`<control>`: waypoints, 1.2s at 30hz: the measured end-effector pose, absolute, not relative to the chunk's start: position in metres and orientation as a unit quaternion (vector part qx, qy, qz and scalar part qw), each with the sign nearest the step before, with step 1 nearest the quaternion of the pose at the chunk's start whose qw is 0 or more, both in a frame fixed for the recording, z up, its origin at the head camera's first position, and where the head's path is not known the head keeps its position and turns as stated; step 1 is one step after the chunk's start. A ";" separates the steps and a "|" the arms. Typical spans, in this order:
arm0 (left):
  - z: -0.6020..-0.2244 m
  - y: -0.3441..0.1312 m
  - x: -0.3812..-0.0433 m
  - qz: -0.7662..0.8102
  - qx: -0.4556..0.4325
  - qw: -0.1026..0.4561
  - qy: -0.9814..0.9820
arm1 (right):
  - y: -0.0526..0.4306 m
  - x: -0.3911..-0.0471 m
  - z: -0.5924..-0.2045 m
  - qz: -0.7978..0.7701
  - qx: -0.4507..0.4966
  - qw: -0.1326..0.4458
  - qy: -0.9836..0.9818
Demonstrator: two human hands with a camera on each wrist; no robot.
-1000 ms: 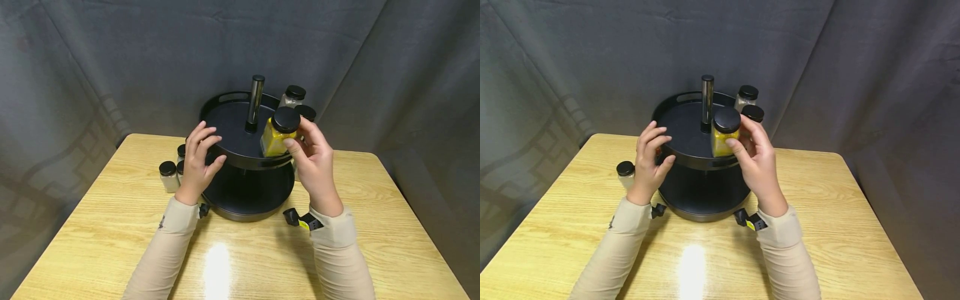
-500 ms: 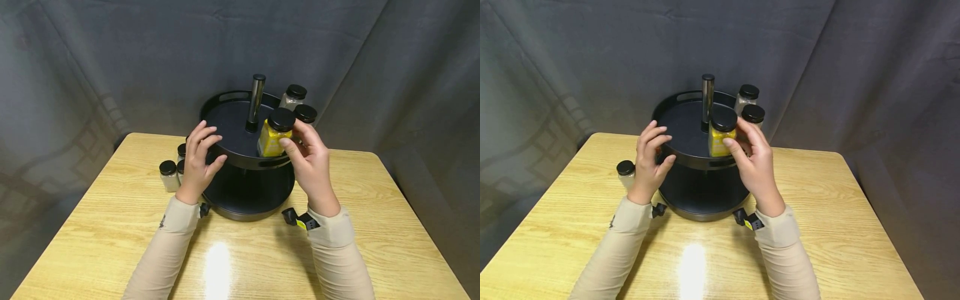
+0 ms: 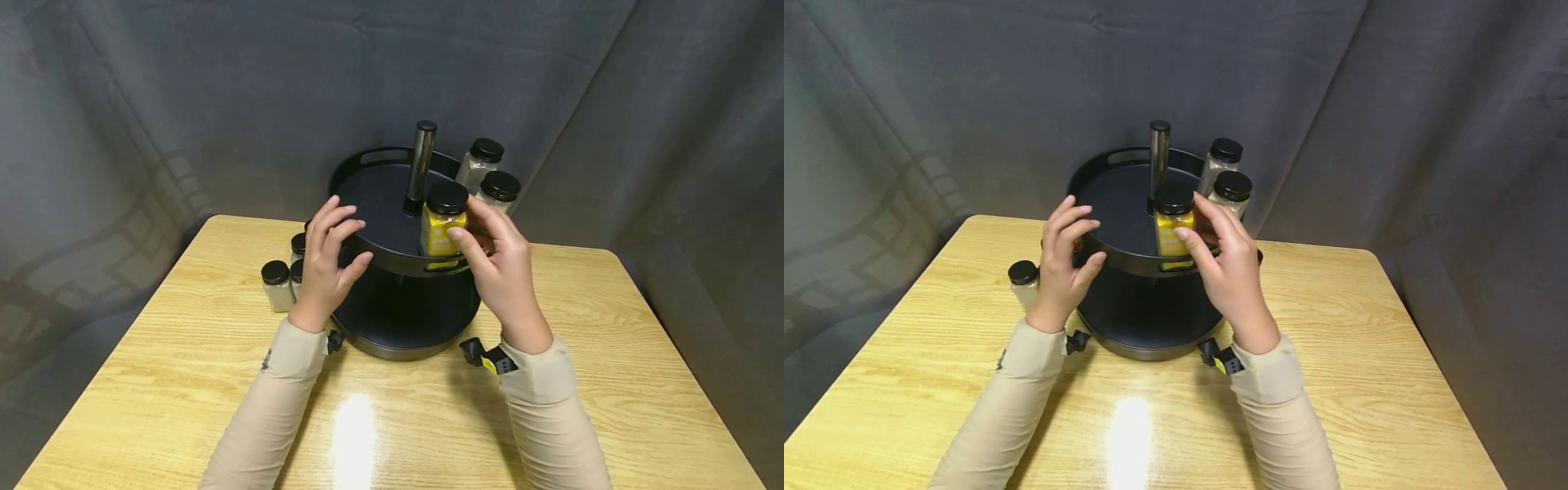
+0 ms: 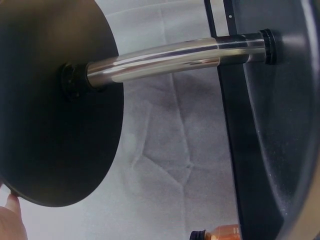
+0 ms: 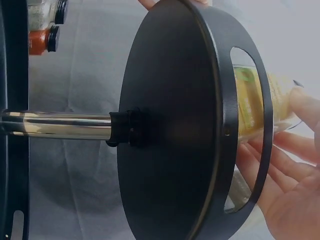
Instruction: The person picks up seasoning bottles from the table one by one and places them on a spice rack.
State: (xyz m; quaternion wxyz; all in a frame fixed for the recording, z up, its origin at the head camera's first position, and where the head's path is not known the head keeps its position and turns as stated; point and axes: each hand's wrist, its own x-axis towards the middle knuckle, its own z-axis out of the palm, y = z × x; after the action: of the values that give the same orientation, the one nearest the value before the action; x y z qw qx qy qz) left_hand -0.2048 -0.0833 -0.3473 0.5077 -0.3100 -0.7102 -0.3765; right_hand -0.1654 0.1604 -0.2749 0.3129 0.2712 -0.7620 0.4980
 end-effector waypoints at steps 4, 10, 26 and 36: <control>-0.348 -0.084 -0.205 -0.376 -0.312 0.507 -0.710 | 0.160 -0.166 -0.275 0.485 0.268 0.317 -0.770; -0.348 -0.084 -0.205 -0.374 -0.314 0.507 -0.711 | 0.161 -0.167 -0.276 0.454 0.270 0.331 -0.782; -0.349 -0.086 -0.205 -0.370 -0.310 0.507 -0.714 | 0.161 -0.168 -0.281 0.439 0.296 0.364 -0.766; -0.348 -0.086 -0.204 -0.370 -0.312 0.508 -0.712 | 0.159 -0.167 -0.282 0.447 0.293 0.376 -0.757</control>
State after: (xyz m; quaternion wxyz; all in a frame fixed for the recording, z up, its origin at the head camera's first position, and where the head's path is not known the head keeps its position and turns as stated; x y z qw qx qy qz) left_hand -0.2044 -0.0859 -0.3482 0.5082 -0.3119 -0.7124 -0.3700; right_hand -0.1675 0.1592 -0.2817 0.3757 0.2927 -0.7574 0.4466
